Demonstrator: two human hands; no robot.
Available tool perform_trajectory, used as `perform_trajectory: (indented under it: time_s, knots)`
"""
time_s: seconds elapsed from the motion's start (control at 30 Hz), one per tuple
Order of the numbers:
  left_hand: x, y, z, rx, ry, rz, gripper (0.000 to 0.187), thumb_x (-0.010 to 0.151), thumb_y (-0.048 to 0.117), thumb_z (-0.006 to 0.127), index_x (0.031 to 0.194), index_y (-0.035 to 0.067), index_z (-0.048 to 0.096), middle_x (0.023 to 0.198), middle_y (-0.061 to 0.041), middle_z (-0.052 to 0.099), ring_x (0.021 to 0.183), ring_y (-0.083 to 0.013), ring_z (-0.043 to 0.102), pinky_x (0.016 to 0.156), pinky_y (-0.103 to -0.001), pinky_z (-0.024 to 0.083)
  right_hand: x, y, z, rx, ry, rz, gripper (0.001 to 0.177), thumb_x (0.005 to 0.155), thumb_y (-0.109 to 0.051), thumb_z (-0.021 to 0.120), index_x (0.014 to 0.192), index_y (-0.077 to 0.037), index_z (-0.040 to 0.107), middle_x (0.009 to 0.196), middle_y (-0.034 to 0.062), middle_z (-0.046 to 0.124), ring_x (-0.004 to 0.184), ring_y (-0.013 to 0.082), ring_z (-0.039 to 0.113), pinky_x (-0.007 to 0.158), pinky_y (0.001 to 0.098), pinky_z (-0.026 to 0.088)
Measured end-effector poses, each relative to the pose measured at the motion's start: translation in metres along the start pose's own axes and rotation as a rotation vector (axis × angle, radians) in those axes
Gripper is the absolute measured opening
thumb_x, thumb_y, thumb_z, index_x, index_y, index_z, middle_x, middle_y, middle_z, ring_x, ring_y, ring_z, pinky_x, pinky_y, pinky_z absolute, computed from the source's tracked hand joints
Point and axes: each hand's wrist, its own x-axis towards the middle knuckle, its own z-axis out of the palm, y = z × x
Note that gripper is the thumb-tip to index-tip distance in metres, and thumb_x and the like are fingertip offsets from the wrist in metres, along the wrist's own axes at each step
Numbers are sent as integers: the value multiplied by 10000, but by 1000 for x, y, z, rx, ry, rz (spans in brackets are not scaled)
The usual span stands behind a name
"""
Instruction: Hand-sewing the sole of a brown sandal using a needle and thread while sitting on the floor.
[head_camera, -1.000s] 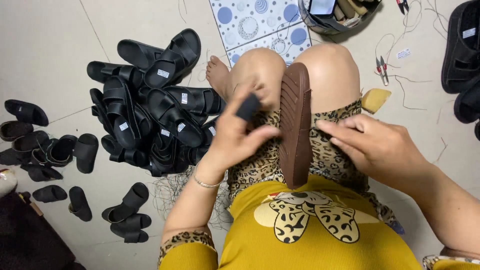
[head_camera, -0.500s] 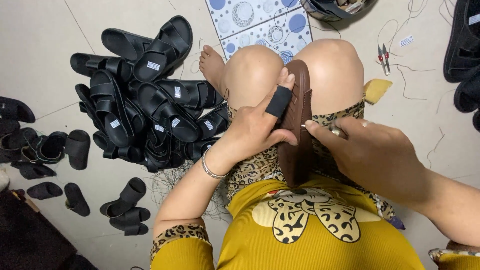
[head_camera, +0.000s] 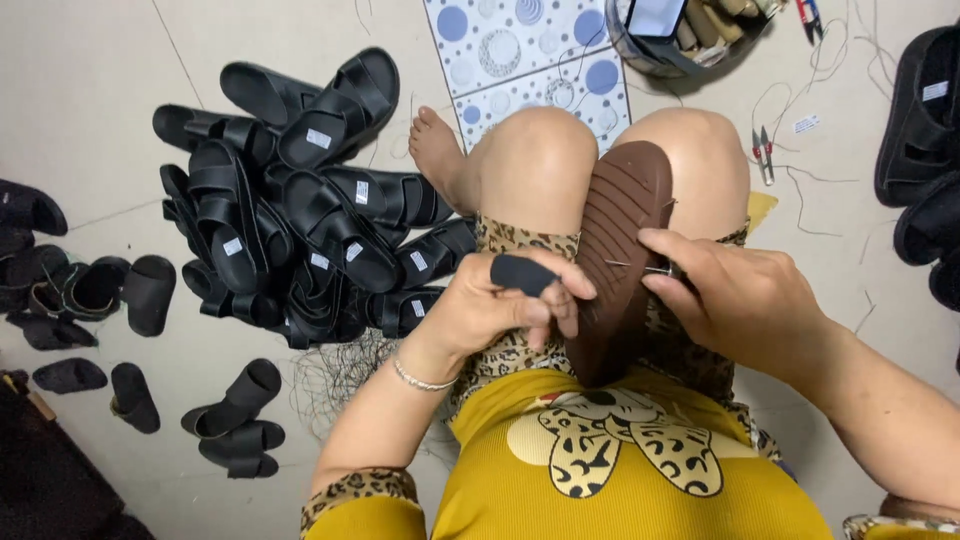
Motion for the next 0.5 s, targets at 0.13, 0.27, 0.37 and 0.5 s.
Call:
perform_trajectory:
  time_s: [0.13, 0.27, 0.37, 0.5]
  knots:
    - [17, -7, 10, 247, 49, -33, 244, 993, 174, 670, 1195, 38, 658, 999, -62, 665, 706, -143, 634, 663, -235, 553, 0, -6, -1, 56, 113, -6, 397, 1024, -222, 678, 1320, 34, 614, 1012, 111, 763, 696, 198, 714, 575, 325, 529]
    - [29, 8, 45, 854, 3, -273, 355, 987, 186, 581, 1327, 82, 579, 677, 12, 575, 634, -213, 593, 674, -356, 483, -6, -1, -27, 22, -60, 1, 466, 1011, -210, 680, 1447, -76, 586, 802, 11, 687, 591, 141, 596, 522, 317, 460]
    - [17, -2, 26, 795, 254, 5, 317, 1019, 182, 601, 1327, 117, 564, 812, 47, 609, 758, -142, 660, 821, -300, 569, -55, 51, -44, 117, -524, 451, 683, 850, -353, 674, 1484, -522, 484, 1276, -184, 738, 1013, 33, 745, 739, 276, 600]
    - [8, 2, 6, 546, 304, 74, 336, 1007, 110, 653, 1325, 62, 554, 744, 77, 502, 635, -46, 438, 630, -183, 430, -70, 54, -52, 347, -458, 793, 676, 834, -154, 704, 1478, -349, 647, 845, -16, 822, 679, 150, 750, 787, 251, 569]
